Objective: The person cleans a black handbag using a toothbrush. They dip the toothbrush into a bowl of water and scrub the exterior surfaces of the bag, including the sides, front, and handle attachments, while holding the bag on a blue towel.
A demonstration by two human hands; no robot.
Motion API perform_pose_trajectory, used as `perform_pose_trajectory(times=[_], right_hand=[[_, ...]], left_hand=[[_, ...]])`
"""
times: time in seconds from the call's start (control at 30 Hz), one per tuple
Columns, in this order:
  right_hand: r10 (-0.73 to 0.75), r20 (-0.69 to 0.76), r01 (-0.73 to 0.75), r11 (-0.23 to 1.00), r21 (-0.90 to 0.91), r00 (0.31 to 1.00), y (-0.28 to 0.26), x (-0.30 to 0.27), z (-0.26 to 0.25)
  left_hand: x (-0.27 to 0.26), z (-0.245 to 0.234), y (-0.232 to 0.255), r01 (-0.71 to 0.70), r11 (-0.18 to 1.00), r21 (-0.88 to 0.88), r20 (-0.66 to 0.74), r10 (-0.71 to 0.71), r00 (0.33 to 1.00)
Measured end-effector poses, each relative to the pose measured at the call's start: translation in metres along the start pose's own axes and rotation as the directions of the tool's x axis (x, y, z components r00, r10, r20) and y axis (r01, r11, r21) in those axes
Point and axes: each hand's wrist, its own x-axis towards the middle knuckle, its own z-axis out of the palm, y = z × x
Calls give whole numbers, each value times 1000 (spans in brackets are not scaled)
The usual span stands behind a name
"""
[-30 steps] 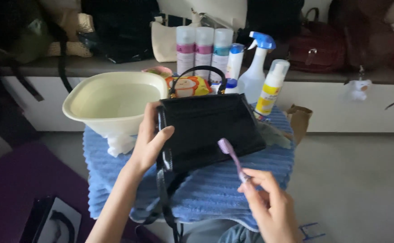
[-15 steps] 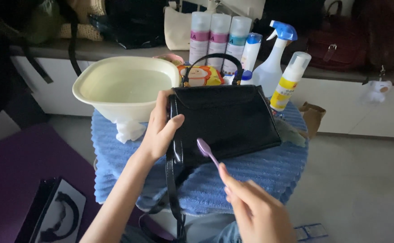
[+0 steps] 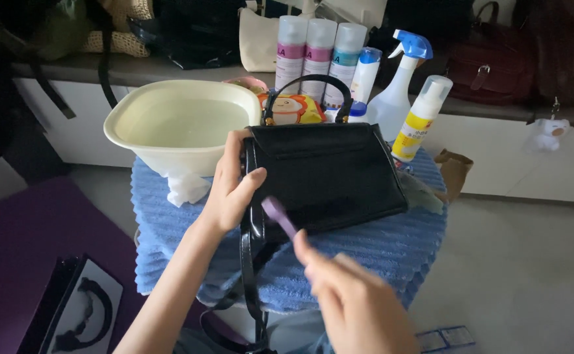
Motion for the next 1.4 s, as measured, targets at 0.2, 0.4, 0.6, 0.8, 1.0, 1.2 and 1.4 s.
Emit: perform_pose_trajectory(times=[0.2, 0.4, 0.6, 0.8, 1.0, 1.2, 1.4], right_hand=[[217, 72, -214, 976, -49, 974, -2, 7, -23], [-210, -101, 216, 975, 50, 973, 13, 10, 4], [292, 47, -291, 956, -28, 955, 7, 9, -38], [41, -33, -40, 999, 25, 999, 10, 18, -21], [367, 54, -367, 930, -10, 929, 16, 6, -42], [49, -328, -94, 988, -123, 943, -2, 19, -33], [-549, -534, 520, 825, -222, 643, -44, 58, -1]], left_hand=[[0, -2, 5, 56, 998, -12, -3, -56, 998], [1, -1, -2, 24, 1000, 17, -5, -24, 1000], [-2, -2, 8, 30, 1000, -2, -1, -30, 1000], [0, -1, 5, 31, 999, 15, -7, -31, 999], [-2, -3, 8, 25, 1000, 5, -5, -25, 1000], [-2, -1, 8, 34, 999, -1, 15, -34, 999], [-4, 0, -6, -108, 991, -74, 23, 110, 994]])
